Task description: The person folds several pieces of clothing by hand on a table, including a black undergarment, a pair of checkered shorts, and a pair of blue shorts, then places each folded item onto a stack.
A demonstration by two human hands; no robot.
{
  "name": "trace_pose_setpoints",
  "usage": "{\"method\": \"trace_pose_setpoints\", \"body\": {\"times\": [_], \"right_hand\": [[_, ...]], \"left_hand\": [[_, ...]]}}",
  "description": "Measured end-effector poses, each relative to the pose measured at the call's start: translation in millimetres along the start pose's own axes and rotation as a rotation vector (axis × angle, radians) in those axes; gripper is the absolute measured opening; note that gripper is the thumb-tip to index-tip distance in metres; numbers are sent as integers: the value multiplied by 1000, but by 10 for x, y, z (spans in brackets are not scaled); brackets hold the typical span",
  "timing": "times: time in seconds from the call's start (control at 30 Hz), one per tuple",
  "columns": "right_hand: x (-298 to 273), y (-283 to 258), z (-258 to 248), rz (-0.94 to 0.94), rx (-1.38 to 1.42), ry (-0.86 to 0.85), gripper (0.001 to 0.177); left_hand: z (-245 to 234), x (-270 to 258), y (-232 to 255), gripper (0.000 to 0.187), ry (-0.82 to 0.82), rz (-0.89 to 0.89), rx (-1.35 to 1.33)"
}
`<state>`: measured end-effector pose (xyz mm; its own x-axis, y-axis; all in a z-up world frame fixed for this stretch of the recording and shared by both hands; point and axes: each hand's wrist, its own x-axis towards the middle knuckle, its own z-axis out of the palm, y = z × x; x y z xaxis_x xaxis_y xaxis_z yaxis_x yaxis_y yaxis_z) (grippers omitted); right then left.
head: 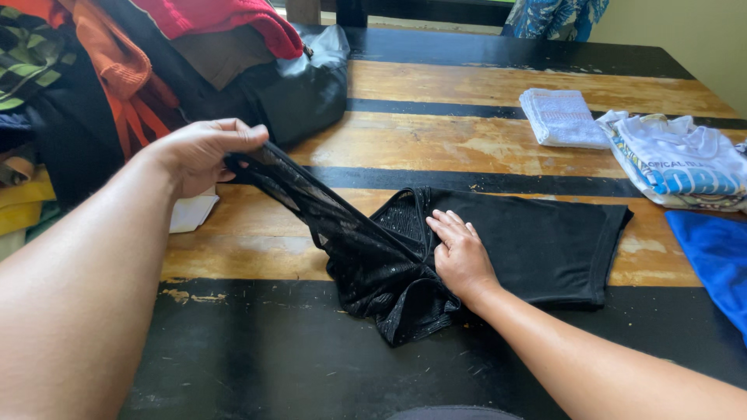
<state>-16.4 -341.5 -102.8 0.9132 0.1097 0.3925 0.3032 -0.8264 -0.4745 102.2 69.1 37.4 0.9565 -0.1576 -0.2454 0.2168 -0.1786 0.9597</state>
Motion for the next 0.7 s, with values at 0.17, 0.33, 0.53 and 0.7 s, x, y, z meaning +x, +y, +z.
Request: {"method": "trace_pose_setpoints", "body": {"times": [0.17, 0.33, 0.53, 0.7], "right_hand": [[-1, -14, -7, -4, -12, -1, 50], [-24, -37, -16, -12, -34, 2, 51], [-1, -52, -5, -16, -50, 10, 50], [-19, -57, -12, -20, -53, 17, 50]], "left_hand": [[-76, 441, -556, 31, 208, 33, 500], [65, 531, -978, 41, 553, 94, 660], [568, 85, -708, 36, 1104, 130, 825], [1095, -526, -377, 73, 340, -407, 555]]}}
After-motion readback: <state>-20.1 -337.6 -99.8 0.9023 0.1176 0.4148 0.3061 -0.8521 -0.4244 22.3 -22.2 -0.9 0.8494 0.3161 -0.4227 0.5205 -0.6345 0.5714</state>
